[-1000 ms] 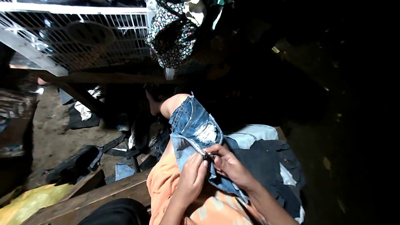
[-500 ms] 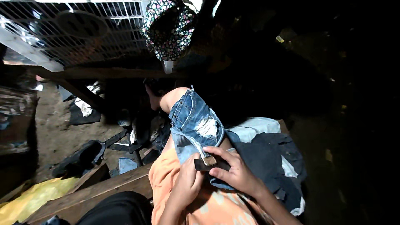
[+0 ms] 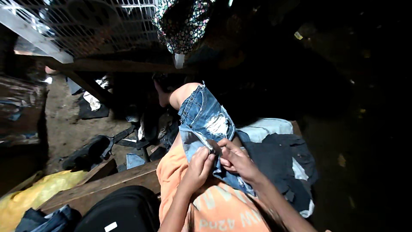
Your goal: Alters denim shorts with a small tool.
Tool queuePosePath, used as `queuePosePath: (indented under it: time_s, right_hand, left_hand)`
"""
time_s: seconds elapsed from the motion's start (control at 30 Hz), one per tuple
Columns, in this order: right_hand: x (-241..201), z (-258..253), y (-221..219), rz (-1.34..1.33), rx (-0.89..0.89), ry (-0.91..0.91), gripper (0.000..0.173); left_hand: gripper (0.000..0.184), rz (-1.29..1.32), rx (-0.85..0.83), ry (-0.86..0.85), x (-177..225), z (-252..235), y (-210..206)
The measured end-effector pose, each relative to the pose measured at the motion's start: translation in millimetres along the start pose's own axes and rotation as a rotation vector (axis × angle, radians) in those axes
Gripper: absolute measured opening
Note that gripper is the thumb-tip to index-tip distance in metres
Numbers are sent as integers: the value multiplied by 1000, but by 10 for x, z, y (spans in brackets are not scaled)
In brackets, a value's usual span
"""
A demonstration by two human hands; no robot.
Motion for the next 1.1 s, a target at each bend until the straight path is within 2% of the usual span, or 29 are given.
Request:
queuePosePath:
  time_s: [0.07,0.17,0.2,0.3,0.33,0.4,0.47,0.53,0.63,0.7,0.73,0.8,0.87,0.93,1.03,1.1]
  right_hand:
    - [-58,-21,45,-29,-85,-78,27]
    - [-118,-7,75,93,-179,-46,64]
    - [-130,9,89,114,-182,-32,65]
    - [-164,97,101,137,-49,-38,41]
    - [-177,124,112,136,18,-63,38]
    - [-170,173,192,145,139,-76,41]
    - [-138,231,299,143,129,-40,44]
    - [-110,278,329,189,100,43,57]
    - [-170,276,204,513,222,305,63]
    - [-213,180,114,707,243,493,71]
    - [-221,121,81,759,228,552,66]
    - [-237,16,40,765,165,606,40]
    - [-278,-48,6,684,107,571,18]
    - [-313,-80,-30,636,90,527,18]
    - [-336,-116,-66,696,79,543,21]
    - [-332,-127,-75,787,69,584,24]
  left_hand:
    - [43,133,8,57,-3,-7,2]
    - [45,286,23,119,57,-24,9]
    - [43,311,35,140,90,-34,12]
    - [38,331,99,196,199,-65,36]
    - [37,319,126,197,224,-73,41]
    - [36,297,171,166,243,-86,32]
    - [34,303,204,163,258,-114,17]
    - [33,329,232,187,286,-129,20]
    - [33,292,228,194,332,-131,28]
    - [35,159,183,113,340,-137,31]
    - [37,95,156,71,347,-137,37]
    - [36,6,140,21,365,-133,73]
    - [36,-8,172,18,365,-120,127]
    - [42,54,206,72,341,-78,163]
    - [66,33,197,165,372,-28,184]
    - [49,-37,207,147,392,-30,182]
Point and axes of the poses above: each hand's wrist, its own z-axis away from the middle knuckle, its own y-axis out of the back of the hand, x = y × z, the point moved 3 cm from there along -z, towards the middle knuckle, and after that the axes turned 2 degrees about -x, right-handed, at the moved point
